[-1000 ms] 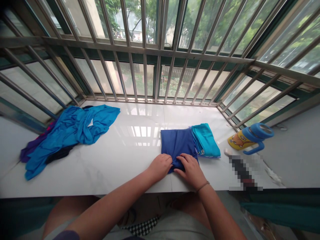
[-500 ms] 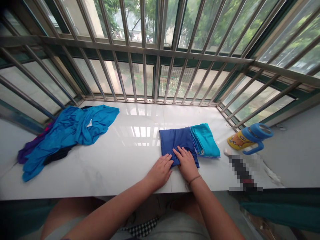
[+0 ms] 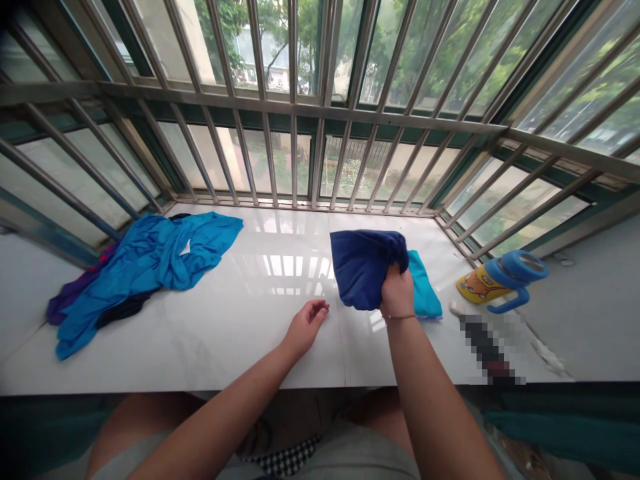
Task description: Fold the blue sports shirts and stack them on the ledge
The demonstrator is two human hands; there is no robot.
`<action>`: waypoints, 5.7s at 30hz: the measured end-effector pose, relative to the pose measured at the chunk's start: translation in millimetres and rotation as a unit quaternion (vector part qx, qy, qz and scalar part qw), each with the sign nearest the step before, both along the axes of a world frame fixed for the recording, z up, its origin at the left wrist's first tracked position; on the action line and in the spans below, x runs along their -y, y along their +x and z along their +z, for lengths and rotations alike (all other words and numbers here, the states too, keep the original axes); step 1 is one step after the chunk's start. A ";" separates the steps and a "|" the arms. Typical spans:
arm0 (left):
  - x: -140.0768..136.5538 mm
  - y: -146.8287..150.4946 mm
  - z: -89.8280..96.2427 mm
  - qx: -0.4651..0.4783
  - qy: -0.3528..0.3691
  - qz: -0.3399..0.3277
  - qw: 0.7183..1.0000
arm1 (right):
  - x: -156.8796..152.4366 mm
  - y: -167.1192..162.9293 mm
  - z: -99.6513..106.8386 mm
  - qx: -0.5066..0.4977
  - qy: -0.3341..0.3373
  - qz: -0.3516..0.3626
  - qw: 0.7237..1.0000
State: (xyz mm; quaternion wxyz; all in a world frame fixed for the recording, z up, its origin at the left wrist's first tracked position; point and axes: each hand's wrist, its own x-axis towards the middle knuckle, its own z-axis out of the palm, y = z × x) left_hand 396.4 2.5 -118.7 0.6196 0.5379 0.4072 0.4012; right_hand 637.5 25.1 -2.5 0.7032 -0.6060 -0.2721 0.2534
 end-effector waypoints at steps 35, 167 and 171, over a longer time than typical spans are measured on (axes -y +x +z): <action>-107.8 70.0 24.1 -0.245 0.156 -0.031 0.956 | 109.4 7.1 -80.7 0.333 -0.506 0.095 0.790; -45.2 -301.9 6.9 -0.167 0.037 0.419 0.892 | 125.2 -62.3 -138.4 0.617 -0.258 -0.050 0.742; -4.3 -274.1 5.5 -0.098 -0.007 0.424 0.900 | 124.5 -60.8 -139.7 0.613 -0.259 -0.048 0.745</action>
